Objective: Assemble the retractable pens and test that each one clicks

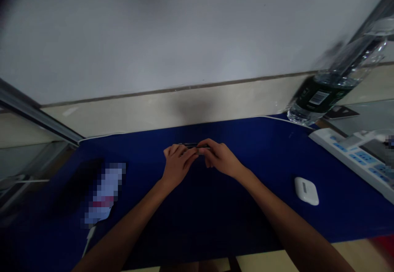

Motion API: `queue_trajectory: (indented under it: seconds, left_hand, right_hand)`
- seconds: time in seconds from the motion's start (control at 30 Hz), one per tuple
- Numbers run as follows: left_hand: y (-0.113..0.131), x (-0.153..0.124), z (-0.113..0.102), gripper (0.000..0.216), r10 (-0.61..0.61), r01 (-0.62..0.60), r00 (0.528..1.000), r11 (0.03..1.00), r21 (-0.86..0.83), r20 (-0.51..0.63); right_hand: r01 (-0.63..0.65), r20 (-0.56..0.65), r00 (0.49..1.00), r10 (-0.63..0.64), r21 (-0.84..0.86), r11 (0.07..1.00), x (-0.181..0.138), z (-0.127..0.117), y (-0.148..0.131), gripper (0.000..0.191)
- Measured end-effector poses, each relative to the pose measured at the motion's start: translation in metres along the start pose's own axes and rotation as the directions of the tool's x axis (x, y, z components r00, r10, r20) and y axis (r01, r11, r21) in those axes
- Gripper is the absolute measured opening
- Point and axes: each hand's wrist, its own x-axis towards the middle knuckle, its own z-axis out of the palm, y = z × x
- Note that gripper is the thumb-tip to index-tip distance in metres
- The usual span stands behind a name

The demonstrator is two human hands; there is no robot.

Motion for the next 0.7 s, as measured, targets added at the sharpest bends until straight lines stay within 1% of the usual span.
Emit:
queue_trajectory:
  seconds: [0.07, 0.13, 0.23, 0.33, 0.43, 0.57, 0.63, 0.7]
  left_hand:
    - [0.000, 0.000, 0.001, 0.023, -0.029, 0.029, 0.999, 1.000, 0.001, -0.036]
    - [0.000, 0.000, 0.001, 0.023, -0.042, 0.042, 0.998, 0.999, -0.004, -0.048]
    - [0.001, 0.000, 0.001, 0.024, -0.025, 0.025, 0.999, 1.000, -0.009, -0.019]
    - [0.001, 0.000, 0.001, 0.028, 0.001, -0.001, 1.000, 1.000, -0.001, 0.010]
    - [0.002, 0.000, 0.003, 0.024, 0.020, -0.020, 1.000, 0.999, 0.030, 0.003]
    - [0.003, -0.001, 0.004, 0.022, 0.020, -0.020, 1.000, 0.998, 0.053, -0.004]
    - [0.003, 0.000, 0.003, 0.023, -0.016, 0.016, 1.000, 0.999, 0.041, -0.007]
    - [0.002, 0.000, 0.002, 0.025, -0.065, 0.065, 0.998, 0.998, 0.023, -0.009]
  right_hand:
    - [0.028, -0.017, 0.999, -0.028, -0.030, 0.999, 0.000, -0.001, -0.001, 0.023]
    - [0.049, -0.049, 0.997, -0.054, -0.092, 0.995, 0.001, -0.001, -0.001, 0.019]
    - [0.032, -0.103, 0.993, -0.052, -0.187, 0.982, 0.001, -0.001, 0.000, 0.024]
    - [0.025, -0.142, 0.988, -0.058, -0.223, 0.975, 0.001, 0.001, 0.003, 0.022]
    - [0.036, -0.130, 0.989, -0.071, -0.254, 0.966, 0.002, 0.002, 0.007, 0.021]
    - [0.058, -0.083, 0.993, -0.088, -0.317, 0.947, 0.003, 0.003, 0.011, 0.036]
    - [0.068, -0.077, 0.992, -0.098, -0.324, 0.944, 0.002, 0.002, 0.009, 0.032]
    - [0.072, -0.073, 0.992, -0.099, -0.314, 0.947, 0.002, -0.001, 0.007, 0.021]
